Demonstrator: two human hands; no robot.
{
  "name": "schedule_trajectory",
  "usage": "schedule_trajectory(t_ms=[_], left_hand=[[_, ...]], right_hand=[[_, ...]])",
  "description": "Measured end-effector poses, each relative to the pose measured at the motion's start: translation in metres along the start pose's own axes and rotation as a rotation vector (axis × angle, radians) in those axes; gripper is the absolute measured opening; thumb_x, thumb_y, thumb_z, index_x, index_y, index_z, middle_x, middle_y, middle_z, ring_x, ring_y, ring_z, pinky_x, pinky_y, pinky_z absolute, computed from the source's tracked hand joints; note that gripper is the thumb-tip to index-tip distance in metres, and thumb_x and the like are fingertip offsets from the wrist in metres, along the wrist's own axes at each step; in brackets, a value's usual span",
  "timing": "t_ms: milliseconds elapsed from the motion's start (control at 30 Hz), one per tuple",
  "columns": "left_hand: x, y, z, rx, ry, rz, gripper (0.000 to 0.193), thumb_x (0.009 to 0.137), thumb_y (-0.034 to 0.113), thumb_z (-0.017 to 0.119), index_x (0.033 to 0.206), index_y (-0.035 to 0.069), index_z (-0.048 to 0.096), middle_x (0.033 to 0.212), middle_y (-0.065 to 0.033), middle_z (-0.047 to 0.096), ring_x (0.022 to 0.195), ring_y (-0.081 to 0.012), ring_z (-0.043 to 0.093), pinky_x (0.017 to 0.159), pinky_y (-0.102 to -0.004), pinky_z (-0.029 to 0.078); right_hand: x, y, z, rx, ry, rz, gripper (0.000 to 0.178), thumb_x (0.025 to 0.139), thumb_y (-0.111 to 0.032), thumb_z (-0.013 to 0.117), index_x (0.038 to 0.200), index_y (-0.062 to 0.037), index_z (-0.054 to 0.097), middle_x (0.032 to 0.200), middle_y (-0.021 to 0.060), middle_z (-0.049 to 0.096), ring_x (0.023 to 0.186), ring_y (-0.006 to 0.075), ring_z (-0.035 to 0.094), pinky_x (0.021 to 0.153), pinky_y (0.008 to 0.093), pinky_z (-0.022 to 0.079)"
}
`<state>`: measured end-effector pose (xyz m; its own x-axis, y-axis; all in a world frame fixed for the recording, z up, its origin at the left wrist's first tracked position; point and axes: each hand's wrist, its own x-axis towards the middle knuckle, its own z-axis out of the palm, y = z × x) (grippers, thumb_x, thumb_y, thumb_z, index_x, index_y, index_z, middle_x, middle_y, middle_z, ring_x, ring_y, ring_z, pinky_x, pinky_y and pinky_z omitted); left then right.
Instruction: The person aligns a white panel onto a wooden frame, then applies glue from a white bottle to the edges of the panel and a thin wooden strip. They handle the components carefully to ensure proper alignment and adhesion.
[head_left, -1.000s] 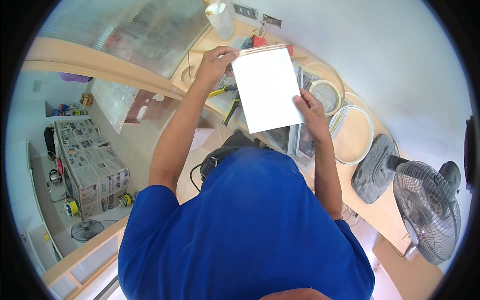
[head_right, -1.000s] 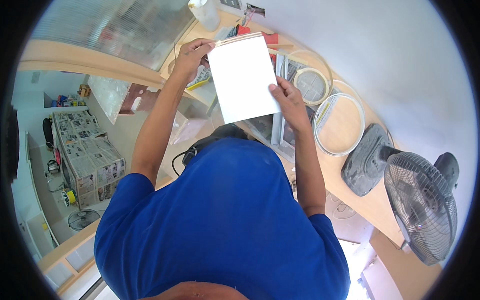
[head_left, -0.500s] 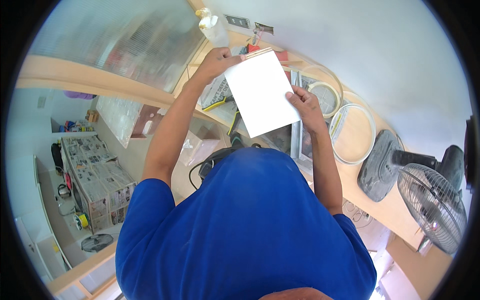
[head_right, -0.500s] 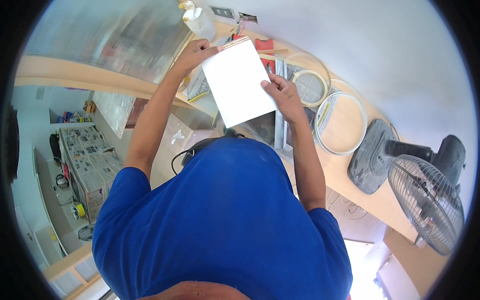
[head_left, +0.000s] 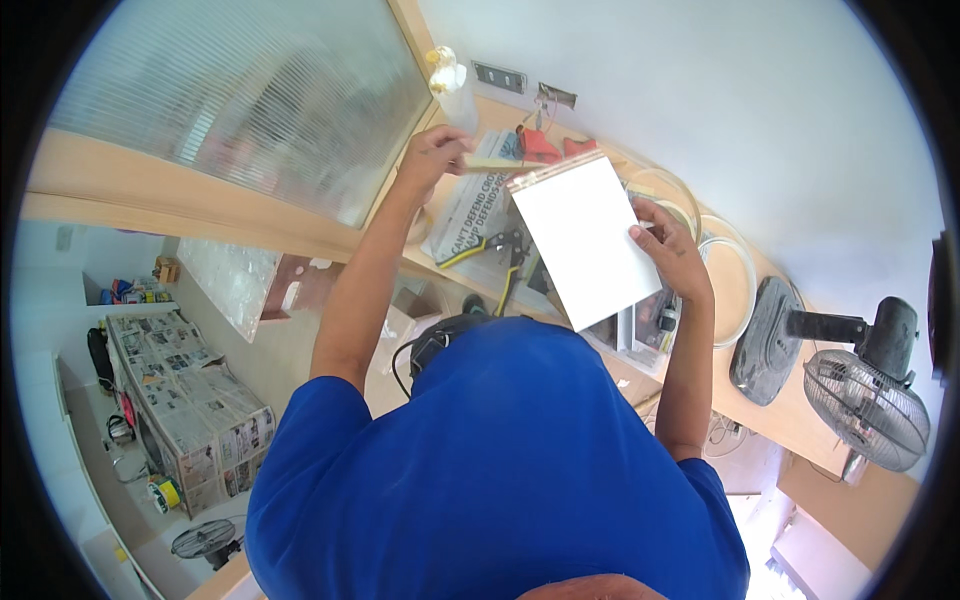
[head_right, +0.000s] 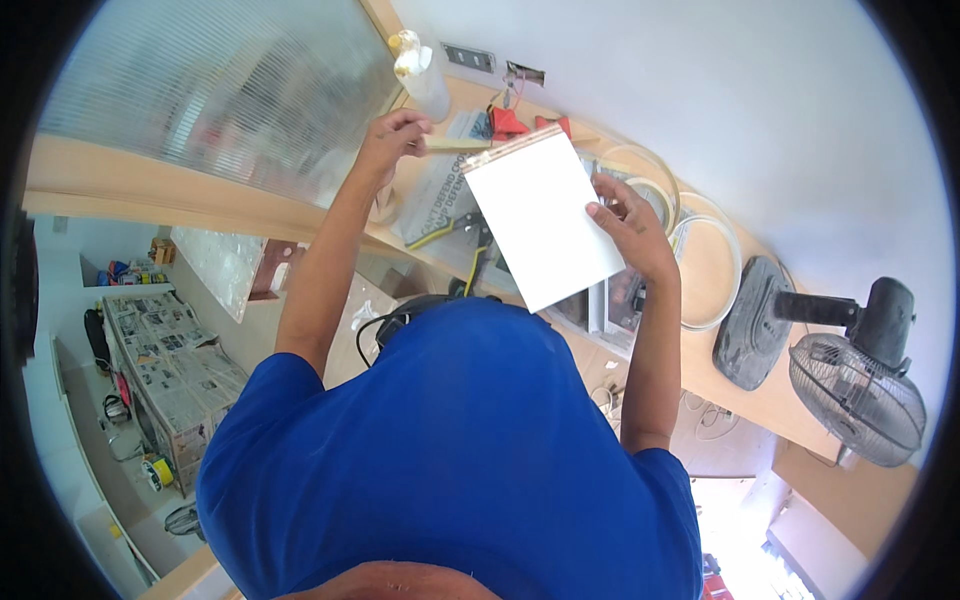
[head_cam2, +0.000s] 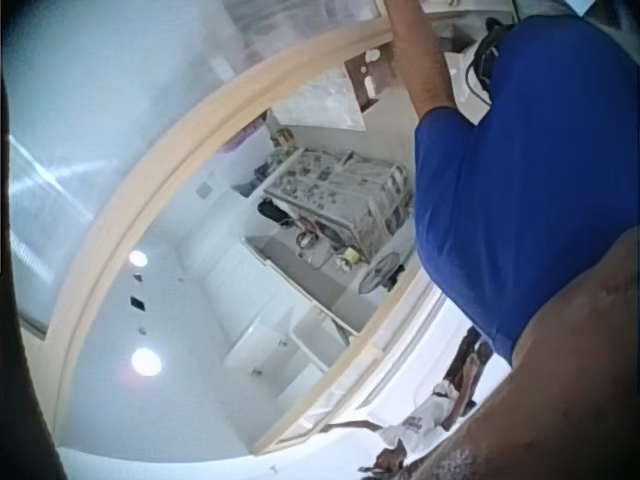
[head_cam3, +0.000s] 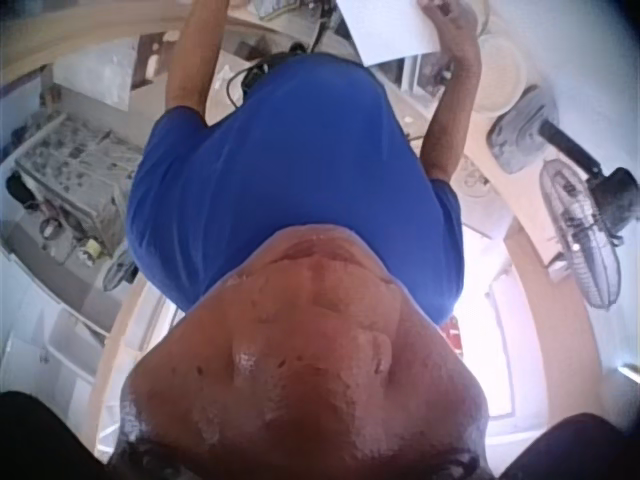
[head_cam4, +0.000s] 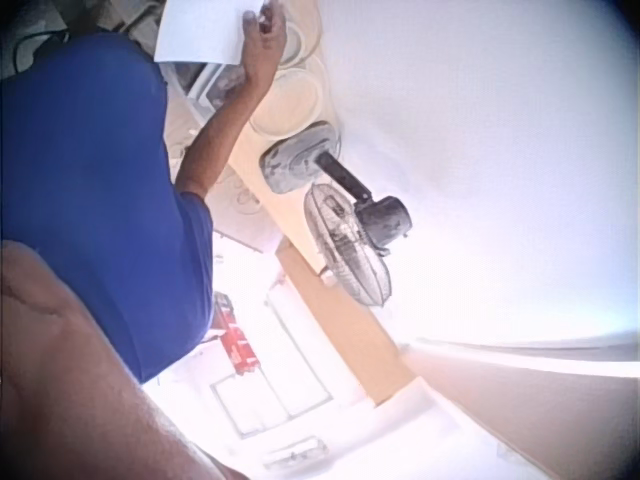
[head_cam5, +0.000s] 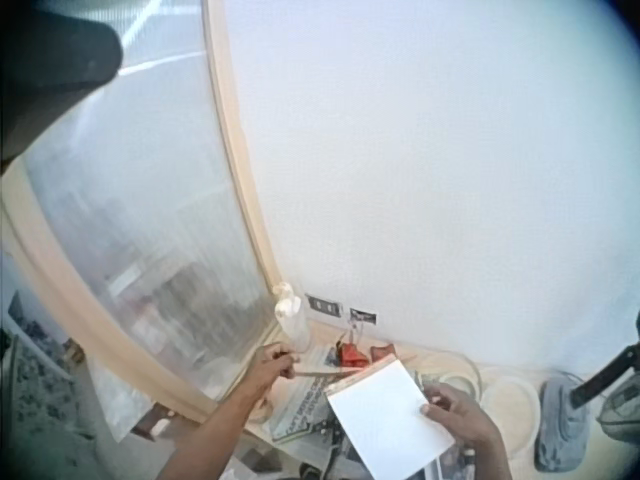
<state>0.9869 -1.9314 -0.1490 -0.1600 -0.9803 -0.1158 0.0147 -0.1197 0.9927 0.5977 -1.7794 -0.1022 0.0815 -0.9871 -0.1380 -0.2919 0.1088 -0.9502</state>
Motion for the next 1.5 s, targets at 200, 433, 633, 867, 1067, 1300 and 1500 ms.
schedule_trajectory(t_ms=[200, 433, 633, 867, 1067, 1300, 1500], left_hand=[[0.1, -0.1, -0.035, 0.278, 0.582, 0.303, 0.104, 0.067, 0.037, 0.095, 0.142, -0.006, 0.038, 0.138, -0.0237, 0.047, 0.122, -0.0346, 0.053, 0.101, -0.0448, 0.046], [0.149, -0.107, 0.004, 0.335, 0.584, 0.347, 0.064, 0.075, 0.024, 0.088, 0.127, -0.001, 0.06, 0.118, -0.0219, 0.067, 0.111, -0.0357, 0.066, 0.096, -0.0414, 0.05], [0.11, -0.019, -0.012, 0.184, 0.472, 0.45, 0.039, 0.085, 0.012, 0.081, 0.117, -0.002, 0.065, 0.1, -0.0151, 0.075, 0.096, -0.0284, 0.073, 0.087, -0.0395, 0.054], [-0.068, 0.128, 0.012, -0.77, -0.513, -0.165, 0.048, 0.103, 0.037, 0.055, 0.125, -0.007, 0.053, 0.078, -0.0129, 0.067, 0.057, -0.0229, 0.064, 0.049, -0.0313, 0.051], [-0.19, 0.064, 0.066, -1.178, -0.654, -0.282, 0.062, 0.105, 0.046, 0.05, 0.135, -0.008, 0.043, 0.094, -0.0198, 0.062, 0.067, -0.0288, 0.068, 0.047, -0.032, 0.053], [-0.249, 0.091, 0.083, -0.708, -0.263, -0.249, 0.065, 0.103, 0.042, 0.055, 0.141, -0.01, 0.043, 0.098, -0.0212, 0.065, 0.069, -0.0267, 0.07, 0.052, -0.0284, 0.057], [-0.277, 0.09, 0.052, -0.762, 0.157, 0.035, 0.088, 0.097, 0.062, 0.055, 0.154, 0.0, 0.029, 0.138, -0.0202, 0.056, 0.111, -0.036, 0.067, 0.086, -0.0464, 0.06]], right_hand=[[0.02, -0.047, 0.045, -0.293, 0.256, -0.167, 0.056, 0.091, -0.022, 0.075, 0.14, -0.004, 0.055, 0.14, 0.0181, 0.058, 0.124, 0.0317, 0.059, 0.104, 0.0407, 0.047], [0.025, -0.044, 0.072, -0.477, 0.253, -0.277, 0.052, 0.091, -0.019, 0.073, 0.137, -0.0028, 0.056, 0.148, 0.0219, 0.05, 0.139, 0.0389, 0.047, 0.114, 0.045, 0.039], [0.019, -0.051, 0.067, -0.455, 0.317, -0.339, 0.051, 0.092, -0.021, 0.073, 0.137, -0.0036, 0.057, 0.149, 0.0199, 0.05, 0.139, 0.0366, 0.048, 0.115, 0.043, 0.039], [0.036, -0.108, 0.088, 0.536, -0.246, -0.352, 0.081, 0.09, -0.043, 0.076, 0.153, -0.0057, 0.04, 0.154, 0.013, 0.046, 0.144, 0.0293, 0.041, 0.113, 0.0449, 0.04], [0.007, -0.09, 0.165, 1.205, -0.514, -0.08, 0.085, 0.078, -0.06, 0.083, 0.136, -0.0048, 0.052, 0.128, 0.0139, 0.063, 0.123, 0.0235, 0.058, 0.107, 0.0432, 0.046], [0.001, -0.069, 0.181, 1.607, -0.861, 0.034, 0.053, 0.091, -0.045, 0.076, 0.122, -0.0058, 0.058, 0.112, 0.0079, 0.069, 0.104, 0.0195, 0.067, 0.095, 0.0393, 0.055], [0.008, -0.113, 0.186, 1.552, -0.361, -0.098, 0.045, 0.094, -0.034, 0.075, 0.124, -0.0074, 0.055, 0.112, 0.0044, 0.067, 0.103, 0.0174, 0.066, 0.093, 0.0362, 0.055]])
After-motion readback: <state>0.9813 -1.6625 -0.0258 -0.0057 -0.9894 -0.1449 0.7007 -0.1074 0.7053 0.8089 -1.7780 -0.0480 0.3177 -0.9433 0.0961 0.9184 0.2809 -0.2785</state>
